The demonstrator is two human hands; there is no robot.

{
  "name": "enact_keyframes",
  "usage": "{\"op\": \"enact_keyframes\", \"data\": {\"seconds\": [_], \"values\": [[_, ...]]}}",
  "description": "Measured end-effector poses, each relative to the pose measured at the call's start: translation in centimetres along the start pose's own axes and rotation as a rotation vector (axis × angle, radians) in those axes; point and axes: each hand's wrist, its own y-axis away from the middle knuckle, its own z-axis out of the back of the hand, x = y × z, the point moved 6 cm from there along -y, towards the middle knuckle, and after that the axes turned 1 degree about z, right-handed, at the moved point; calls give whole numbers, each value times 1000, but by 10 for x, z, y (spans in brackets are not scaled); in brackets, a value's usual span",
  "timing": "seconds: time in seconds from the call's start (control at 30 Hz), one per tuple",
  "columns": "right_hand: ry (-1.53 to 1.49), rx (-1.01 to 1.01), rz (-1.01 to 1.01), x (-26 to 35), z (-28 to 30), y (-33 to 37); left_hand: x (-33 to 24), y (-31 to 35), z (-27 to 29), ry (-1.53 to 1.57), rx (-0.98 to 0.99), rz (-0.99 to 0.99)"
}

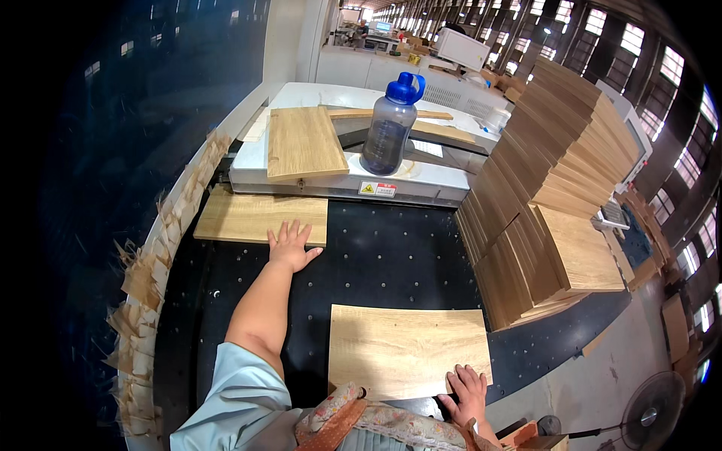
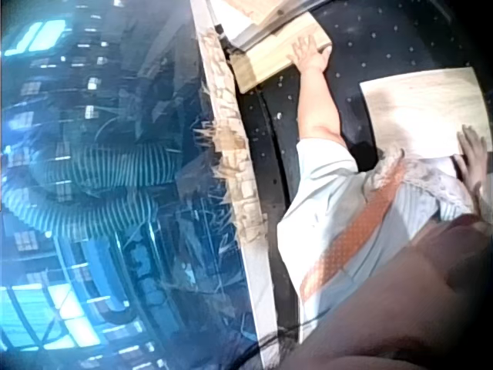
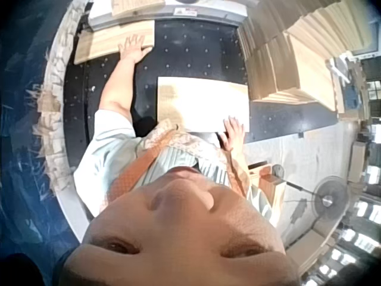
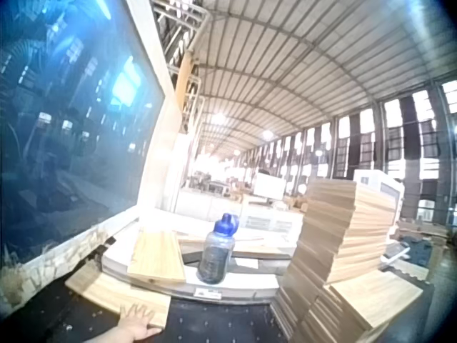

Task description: The person picks up wooden panels from a stack on the floor, places them on a table to inspect and sort them, and then moves some to a different pile.

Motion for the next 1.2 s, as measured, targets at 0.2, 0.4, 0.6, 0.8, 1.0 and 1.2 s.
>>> {"op": "enact_keyframes", "data": {"seconds": [0.2,0.4,0.6,0.8,1.0,1.2], "values": [[-7,3,-10,0,1,0,-2,1,1,-31,4,-3],[-16,-40,10,1,1,3,-1,3,4,-33,2,5],[-12,-88,29,-1,3,2,-67,40,8,-89,-47,-213],[-73,-293,-186,-29,11,10,-142,143,-37,-53,111,-571],[-140,-306,-265,-66,9,7,-131,154,-31,-51,94,-575],[-225,-271,-149,-35,5,10,-96,161,-15,-69,150,-481]]}}
